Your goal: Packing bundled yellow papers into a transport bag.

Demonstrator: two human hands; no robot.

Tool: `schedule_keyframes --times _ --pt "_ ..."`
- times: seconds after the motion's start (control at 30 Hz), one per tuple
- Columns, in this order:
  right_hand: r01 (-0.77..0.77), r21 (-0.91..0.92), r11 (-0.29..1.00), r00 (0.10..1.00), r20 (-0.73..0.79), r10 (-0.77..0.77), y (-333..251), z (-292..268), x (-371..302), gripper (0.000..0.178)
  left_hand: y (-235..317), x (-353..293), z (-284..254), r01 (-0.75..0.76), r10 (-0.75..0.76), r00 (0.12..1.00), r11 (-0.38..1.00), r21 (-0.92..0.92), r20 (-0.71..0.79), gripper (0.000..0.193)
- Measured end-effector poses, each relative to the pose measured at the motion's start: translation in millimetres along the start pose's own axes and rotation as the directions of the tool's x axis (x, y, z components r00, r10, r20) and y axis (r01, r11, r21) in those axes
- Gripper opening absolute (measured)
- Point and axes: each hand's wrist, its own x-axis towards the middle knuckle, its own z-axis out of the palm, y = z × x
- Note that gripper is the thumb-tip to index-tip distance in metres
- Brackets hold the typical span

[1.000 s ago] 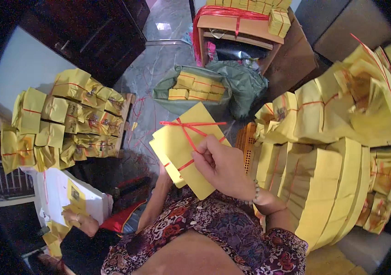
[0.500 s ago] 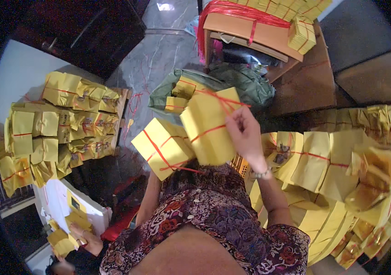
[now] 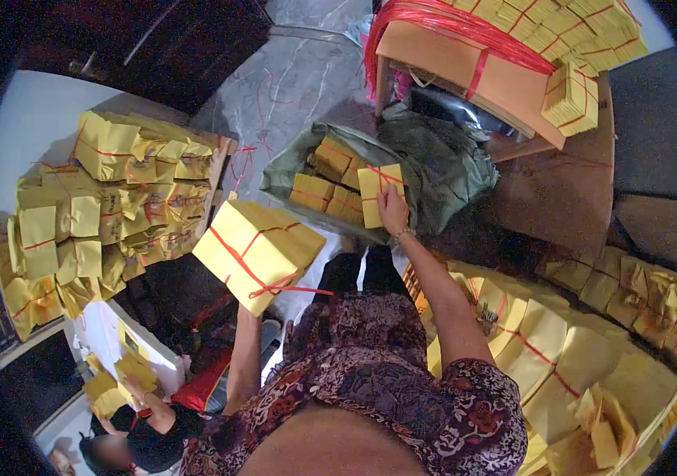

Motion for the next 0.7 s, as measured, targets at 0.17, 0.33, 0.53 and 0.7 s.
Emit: schedule_keyframes --times 0.17,0.33,0.53,0.7 --pt "-0.023 -0.093 0.995 0.987 0.157 0.037 39.6 19.7 -4.6 0.021 -10.8 27.5 17.4 -0.033 0.035 0.993 0.999 0.018 -0.113 0.061" --pt "-0.116 0.036 0.993 0.98 0.168 0.108 59.1 7.3 -10.2 0.02 -28.8 58.5 47.6 -0.026 0.036 0.98 0.998 0.053 -0.198 0.061" --pt "-0.119 0.601 0.79 0.971 0.236 -0.034 -99.1 -80.1 -20.6 0.014 -13.6 62.0 89.4 0.0 0.003 0.996 0.999 0.037 -0.084 0.06" --pt "0.142 0.289 0.947 0.935 0.274 -0.224 -201.3 -141.9 -38.0 0.078 -23.7 83.7 115.0 0.096 -0.098 0.954 0.995 0.022 0.284 0.067"
